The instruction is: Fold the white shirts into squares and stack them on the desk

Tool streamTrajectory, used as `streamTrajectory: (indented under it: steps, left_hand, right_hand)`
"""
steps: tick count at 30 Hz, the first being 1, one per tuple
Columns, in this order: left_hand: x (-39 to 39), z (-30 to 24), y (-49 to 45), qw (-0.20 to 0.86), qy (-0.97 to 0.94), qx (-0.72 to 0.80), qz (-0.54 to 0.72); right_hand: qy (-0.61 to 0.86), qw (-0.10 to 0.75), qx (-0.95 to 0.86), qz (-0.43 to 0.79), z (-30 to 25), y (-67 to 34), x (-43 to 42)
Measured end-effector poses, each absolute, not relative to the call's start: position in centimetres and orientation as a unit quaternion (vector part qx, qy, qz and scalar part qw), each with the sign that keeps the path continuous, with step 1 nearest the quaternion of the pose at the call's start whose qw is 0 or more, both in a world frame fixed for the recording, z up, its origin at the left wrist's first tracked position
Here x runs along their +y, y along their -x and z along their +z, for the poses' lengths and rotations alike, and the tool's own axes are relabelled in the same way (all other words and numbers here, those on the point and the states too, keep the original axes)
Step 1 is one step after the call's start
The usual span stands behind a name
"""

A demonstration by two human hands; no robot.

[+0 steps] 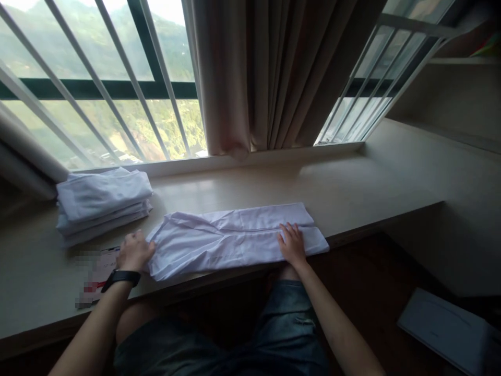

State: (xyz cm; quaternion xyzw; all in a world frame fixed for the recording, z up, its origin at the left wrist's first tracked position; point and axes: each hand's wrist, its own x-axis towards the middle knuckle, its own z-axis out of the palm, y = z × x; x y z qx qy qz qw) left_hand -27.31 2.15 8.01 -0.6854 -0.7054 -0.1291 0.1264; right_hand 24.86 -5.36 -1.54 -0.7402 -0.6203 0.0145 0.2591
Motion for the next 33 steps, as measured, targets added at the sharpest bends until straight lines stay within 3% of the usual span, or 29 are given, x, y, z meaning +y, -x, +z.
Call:
streamTrajectory:
  steps: [4, 7, 10, 13, 20, 25, 33]
  left_hand:
    - [0.3, 6.9, 18.3, 0.122, 0.815, -0.547, -0.148]
    - [-1.1, 5.6, 8.8, 0.076, 0.862, -0.474, -0.161]
    - [-1.6, 3.9, 0.7, 0.048, 0.890, -0.424, -0.159]
    - [-1.0, 1.7, -3.6, 0.037, 0.876, -0.452, -0.163]
    - [0.2, -2.0, -4.5, 0.019, 0.840, -0.525, -0.132]
    - [0.1, -1.6, -4.4, 0.014, 0.838, -0.528, -0.139]
    - [-0.5, -0.3, -4.0, -0.014, 0.858, -0.487, -0.163]
  right_hand:
    - [0.793, 0.495, -0.355, 0.011, -3.1, -31.3, -10.3]
    - [0.722, 0.653, -0.099, 0.207, -4.3, -33.9, -12.8]
    - [0.569, 0.703, 0.018, 0.426, -4.8, -34.9, -13.3]
    - [0.520, 0.713, -0.003, 0.470, -4.5, -35.1, -12.4]
    - [0.642, 0.668, -0.135, 0.350, -3.3, -35.8, -7.7]
    - [0.837, 0.420, -0.296, 0.188, -2.2, -39.3, -4.1]
    - [0.819, 0.307, -0.419, 0.244, -0.9, -42.0, -2.0]
